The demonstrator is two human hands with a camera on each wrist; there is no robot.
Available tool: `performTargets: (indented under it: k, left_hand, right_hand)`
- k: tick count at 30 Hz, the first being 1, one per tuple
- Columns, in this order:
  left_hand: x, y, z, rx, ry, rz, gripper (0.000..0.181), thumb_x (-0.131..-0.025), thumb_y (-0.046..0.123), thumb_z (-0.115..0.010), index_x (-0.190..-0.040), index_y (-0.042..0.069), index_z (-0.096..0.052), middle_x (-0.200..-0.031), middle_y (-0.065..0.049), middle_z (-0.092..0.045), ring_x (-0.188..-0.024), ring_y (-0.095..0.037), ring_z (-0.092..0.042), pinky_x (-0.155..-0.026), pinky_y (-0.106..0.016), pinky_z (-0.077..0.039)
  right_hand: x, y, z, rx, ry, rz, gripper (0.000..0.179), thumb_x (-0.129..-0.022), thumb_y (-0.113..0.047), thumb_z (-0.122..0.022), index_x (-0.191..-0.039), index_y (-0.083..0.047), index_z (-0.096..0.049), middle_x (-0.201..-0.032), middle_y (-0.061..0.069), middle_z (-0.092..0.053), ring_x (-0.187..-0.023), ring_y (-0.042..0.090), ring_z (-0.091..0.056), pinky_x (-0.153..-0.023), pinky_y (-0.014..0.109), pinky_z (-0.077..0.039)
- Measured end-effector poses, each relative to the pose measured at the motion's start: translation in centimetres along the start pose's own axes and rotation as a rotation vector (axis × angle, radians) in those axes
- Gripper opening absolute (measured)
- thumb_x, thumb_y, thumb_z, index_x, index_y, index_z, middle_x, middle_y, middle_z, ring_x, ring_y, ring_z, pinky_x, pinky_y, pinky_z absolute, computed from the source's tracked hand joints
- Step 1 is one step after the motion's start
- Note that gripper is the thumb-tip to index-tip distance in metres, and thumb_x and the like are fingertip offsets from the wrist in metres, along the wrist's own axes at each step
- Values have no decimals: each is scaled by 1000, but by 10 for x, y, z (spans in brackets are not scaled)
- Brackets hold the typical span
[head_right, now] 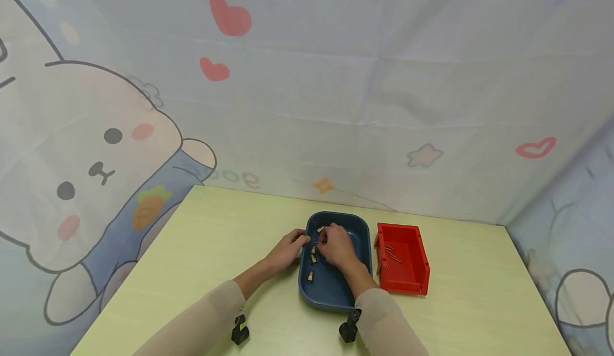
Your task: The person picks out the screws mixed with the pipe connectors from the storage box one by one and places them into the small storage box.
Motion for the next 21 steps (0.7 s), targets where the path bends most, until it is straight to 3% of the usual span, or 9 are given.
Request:
performTargets:
  k: [11, 21]
  left_hand:
    - [2, 4, 0, 30, -15, 2, 50, -111, 36, -49, -149, 4, -54, -143, -16, -60, -120, -28, -65, -91, -42, -59]
    - [0, 1, 0, 5, -10, 16, 52, -110, 38, -49, -150, 4, -53, -146, -17, -58, -128, -31, -60, -103, -49, -54]
  right_hand:
    - [0, -2, 5, 19, 21, 40, 12, -83, -1, -78, -79, -9, -69, -82, 2, -57, -84, 27, -56, -78, 45, -48]
    - [-1, -5, 17, -12, -24, 51, 7, -84, -4, -76, -84, -9, -72, -86, 0, -60, -84, 21, -57, -78, 41, -51]
Point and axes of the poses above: each hand's wrist, its own x-axis away from the middle knuckle, its own z-axis out of the back of the hand, y = z × x, the point moved 4 cm from there along -x, towards the middle knuckle
